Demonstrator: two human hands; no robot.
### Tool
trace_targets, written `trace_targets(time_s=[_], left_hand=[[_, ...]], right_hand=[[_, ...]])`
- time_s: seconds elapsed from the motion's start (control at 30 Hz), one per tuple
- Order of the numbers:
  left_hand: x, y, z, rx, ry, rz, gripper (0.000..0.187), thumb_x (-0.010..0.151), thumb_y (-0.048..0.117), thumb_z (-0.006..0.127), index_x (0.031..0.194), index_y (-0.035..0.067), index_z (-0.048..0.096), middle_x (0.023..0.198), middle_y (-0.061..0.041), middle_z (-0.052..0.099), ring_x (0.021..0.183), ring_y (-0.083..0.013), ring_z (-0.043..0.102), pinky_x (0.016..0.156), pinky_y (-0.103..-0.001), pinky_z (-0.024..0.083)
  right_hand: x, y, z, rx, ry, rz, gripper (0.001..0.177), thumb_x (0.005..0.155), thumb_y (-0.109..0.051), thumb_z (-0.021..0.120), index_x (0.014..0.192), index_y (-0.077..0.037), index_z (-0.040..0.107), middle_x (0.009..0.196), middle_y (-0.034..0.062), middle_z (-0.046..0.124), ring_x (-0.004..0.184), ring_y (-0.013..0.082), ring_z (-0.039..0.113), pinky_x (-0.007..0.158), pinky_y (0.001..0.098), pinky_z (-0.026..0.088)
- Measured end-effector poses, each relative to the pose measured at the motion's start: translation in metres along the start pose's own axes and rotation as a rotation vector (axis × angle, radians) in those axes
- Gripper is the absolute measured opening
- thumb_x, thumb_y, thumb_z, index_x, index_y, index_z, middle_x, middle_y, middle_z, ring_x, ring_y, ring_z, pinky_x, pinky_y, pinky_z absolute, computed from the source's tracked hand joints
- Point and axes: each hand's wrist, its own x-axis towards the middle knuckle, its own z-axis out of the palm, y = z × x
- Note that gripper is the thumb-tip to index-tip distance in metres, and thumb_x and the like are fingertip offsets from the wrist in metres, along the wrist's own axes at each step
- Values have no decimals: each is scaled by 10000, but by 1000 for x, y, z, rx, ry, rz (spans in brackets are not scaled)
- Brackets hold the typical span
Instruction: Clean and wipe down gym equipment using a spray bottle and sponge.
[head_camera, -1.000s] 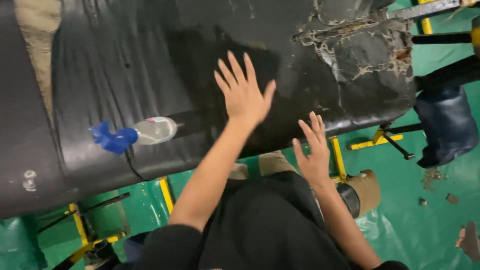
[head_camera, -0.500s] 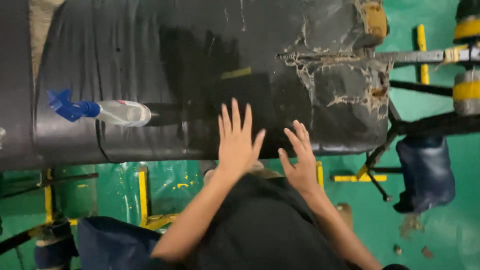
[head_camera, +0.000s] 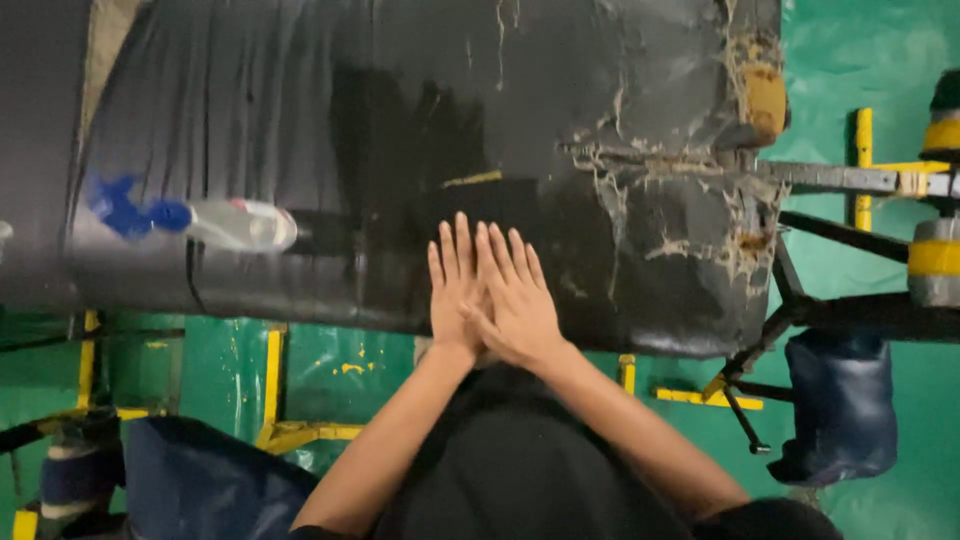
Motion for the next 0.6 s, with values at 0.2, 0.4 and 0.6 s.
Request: trace_targets(time_s=[0.2,0.4,0.6], left_hand=[[59,-5,13,24,7,94,674,1021,331,423,1618,59,269,1674,-265,176,1547,-464,181,1252,-589,155],[170,-17,24,-11,-34,140,694,1032,340,416,1634,44,241,1690,-273,163,1570,-453,174,1278,-554,145],[261,-27,35,118,18,205,683,1045,336,417,1644,56,247,1690,-273,159,1566,-456,167,1279,-552,143]], right_hand=[[44,24,-1,-28,8,183,867,969,-534,541,1617,-32,262,1673,208,298,1560,422,225,1264,532,143],[133,79,-6,-53,66,259,847,992,-522,520,1634,-38,253,1681,201,298,1569,409,225,1268,524,140],[208,124,-8,-53,127,331,818,1008,-517,505,1646,-73,248,1688,201,288,1571,418,216,1268,530,126]])
